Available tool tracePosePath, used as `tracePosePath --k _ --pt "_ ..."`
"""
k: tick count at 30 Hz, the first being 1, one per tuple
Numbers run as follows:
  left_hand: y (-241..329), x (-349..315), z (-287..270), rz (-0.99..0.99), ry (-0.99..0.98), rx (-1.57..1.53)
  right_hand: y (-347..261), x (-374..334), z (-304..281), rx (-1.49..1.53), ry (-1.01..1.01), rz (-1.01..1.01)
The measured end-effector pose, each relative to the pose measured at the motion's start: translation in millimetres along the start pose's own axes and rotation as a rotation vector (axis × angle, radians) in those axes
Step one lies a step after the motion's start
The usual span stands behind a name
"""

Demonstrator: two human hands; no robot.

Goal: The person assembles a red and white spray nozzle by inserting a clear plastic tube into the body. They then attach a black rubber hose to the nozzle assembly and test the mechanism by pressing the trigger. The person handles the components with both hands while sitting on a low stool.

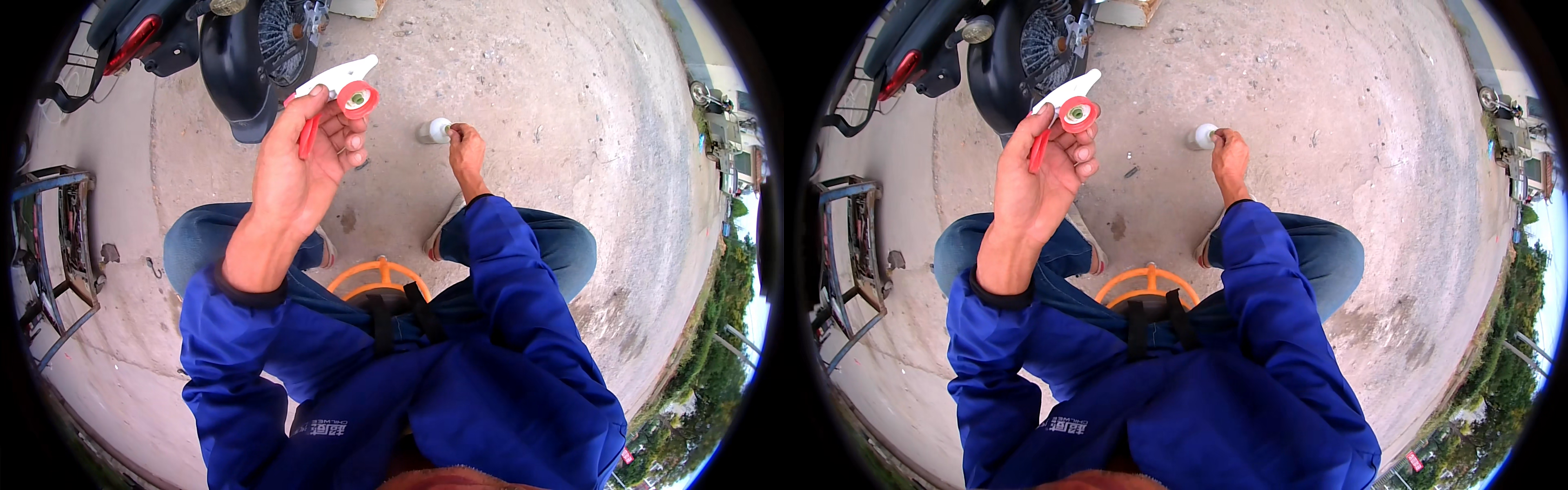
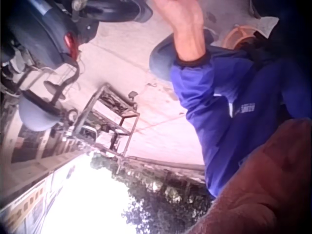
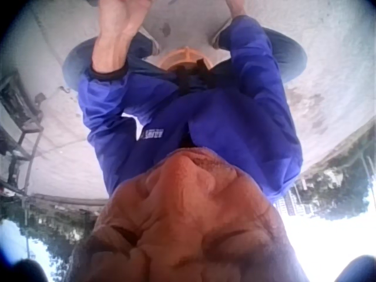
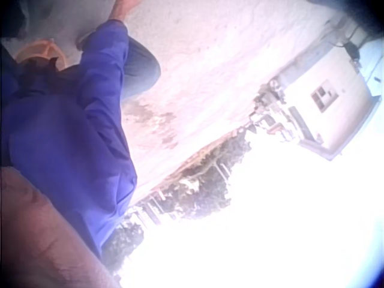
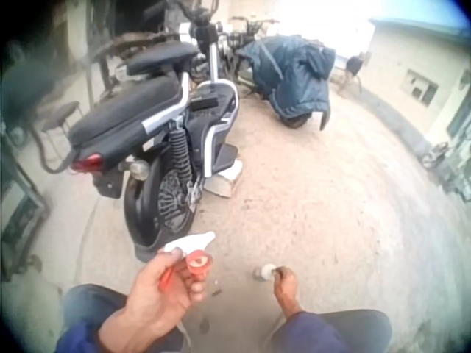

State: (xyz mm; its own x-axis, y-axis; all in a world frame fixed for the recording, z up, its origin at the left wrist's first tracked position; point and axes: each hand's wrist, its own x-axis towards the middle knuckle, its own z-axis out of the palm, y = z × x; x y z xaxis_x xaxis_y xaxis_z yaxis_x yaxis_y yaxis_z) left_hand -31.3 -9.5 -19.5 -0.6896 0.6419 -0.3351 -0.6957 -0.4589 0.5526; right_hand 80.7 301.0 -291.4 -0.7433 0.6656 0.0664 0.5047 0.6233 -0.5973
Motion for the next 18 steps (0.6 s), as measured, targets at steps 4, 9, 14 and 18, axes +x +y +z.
tracePosePath --k 4,9,14,18 --pt "0.6 -0.7 2.6 -0.003 0.005 0.001 1.1 -1.6 1.9 -0.051 0.02 -0.067" --pt "0.6 -0.7 2.6 0.0 0.007 -0.003 -4.3 -4.0 -0.4 -0.094 -0.003 -0.061" --pt "0.6 0.5 0.7 -0.003 0.002 -0.01 -2.4 0.0 2.2 -0.117 0.003 -0.076" --pt "-0.1 2.2 0.5 -0.006 -0.003 -0.004 -0.4 1.7 4.2 -0.116 -0.002 -0.035"
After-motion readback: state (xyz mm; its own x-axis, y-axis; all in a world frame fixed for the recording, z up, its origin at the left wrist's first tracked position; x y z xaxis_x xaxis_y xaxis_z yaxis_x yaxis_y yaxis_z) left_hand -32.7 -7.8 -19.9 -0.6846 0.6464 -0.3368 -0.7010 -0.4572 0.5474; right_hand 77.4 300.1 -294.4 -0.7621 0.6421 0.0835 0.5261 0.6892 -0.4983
